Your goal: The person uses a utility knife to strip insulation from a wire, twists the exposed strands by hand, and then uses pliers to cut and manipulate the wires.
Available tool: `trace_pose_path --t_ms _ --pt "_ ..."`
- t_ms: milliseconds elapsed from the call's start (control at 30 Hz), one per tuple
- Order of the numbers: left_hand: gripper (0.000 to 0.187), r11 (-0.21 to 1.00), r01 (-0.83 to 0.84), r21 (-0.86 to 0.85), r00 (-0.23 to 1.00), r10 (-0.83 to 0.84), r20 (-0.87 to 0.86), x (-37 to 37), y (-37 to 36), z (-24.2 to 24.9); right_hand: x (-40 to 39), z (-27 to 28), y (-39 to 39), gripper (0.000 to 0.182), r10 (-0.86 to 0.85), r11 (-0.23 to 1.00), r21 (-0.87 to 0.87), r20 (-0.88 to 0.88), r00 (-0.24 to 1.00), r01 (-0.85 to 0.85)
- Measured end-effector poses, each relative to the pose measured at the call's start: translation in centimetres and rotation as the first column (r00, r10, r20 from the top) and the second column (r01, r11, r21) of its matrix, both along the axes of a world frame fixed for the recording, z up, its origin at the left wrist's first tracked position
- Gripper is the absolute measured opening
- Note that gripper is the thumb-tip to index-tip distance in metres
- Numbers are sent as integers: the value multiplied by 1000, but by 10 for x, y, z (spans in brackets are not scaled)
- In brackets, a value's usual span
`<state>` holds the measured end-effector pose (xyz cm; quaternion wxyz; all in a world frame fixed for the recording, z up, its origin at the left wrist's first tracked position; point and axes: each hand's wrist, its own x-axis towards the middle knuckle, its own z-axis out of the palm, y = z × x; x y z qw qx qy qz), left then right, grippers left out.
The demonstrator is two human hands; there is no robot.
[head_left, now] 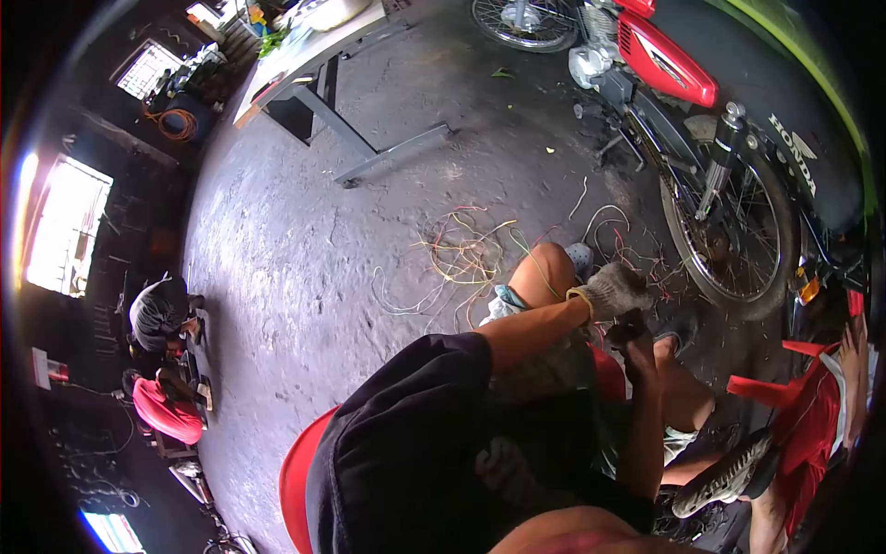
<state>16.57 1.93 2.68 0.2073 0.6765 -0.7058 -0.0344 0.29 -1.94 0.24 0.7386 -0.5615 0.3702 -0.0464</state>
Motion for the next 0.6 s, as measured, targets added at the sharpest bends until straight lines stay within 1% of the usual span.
trace_pose_path --t_ms 33,67,100,133,167,200,233,267,300,333,367,400,433,467,500,533,567,600 --pt "21 976 -102 190 971 140 -196 -1 2 22 -1 -14 -1 29 -29 999 -18 95 995 31" --pt "21 909 -155 388 885 302 -355 -2 4 34 -2 -23 -4 29 -22 999 -21 100 995 24" --pt "23 995 84 -51 996 -84 8 5 0 -7 -3 -31 -8 31 9 999 -40 73 997 -6" --pt "23 995 82 -54 997 -81 12 6 -7 -33 -6 -41 -12 34 37 998 -57 45 998 -35" --pt "26 1000 -10 22 995 12 -98 4 -14 -54 -9 -56 -16 33 45 995 -92 30 999 -42" --pt "30 990 -93 104 973 113 -200 1 -17 -62 -13 -80 -22 32 32 988 -152 27 999 -28" --pt "30 990 -97 99 973 115 -199 -6 -9 -36 -16 -108 -27 32 18 975 -220 24 1000 -12" --pt "33 910 -371 -184 921 334 -202 -17 6 18 -19 -143 -31 31 -4 957 -289 21 1000 10" --pt "37 684 -581 -441 812 519 -265 -27 17 52 -26 -183 -39 30 -40 933 -356 18 999 44" --pt "37 680 -581 -448 812 520 -263 -34 22 56 -34 -220 -52 29 -85 912 -401 27 996 89" --pt "41 834 -425 -351 901 352 -254 -43 27 57 -42 -253 -67 29 -128 906 -401 54 990 139" --pt "45 940 -234 -249 950 167 -263 -52 30 58 -46 -246 -88 29 -126 903 -406 63 990 140" --pt "48 945 -326 -25 922 313 -227 -61 24 43 -52 -231 -109 30 -304 949 138 160 939 283" --pt "48 945 -325 -30 923 311 -226 -59 26 46 -59 -225 -121 32 -492 701 648 139 859 297" --pt "49 935 -340 98 751 333 -571 -58 31 47 -60 -228 -119 32 -495 702 645 141 857 300" --pt "50 927 -299 226 456 346 -820 -58 33 48 -63 -249 -113 33 -427 868 326 109 897 374" --pt "53 955 -204 213 541 292 -789 -48 29 48 -64 -266 -99 34 -373 927 -32 47 927 375" --pt "53 956 -200 215 540 291 -790 -49 27 46 -66 -290 -86 34 -338 874 -384 -36 940 299"
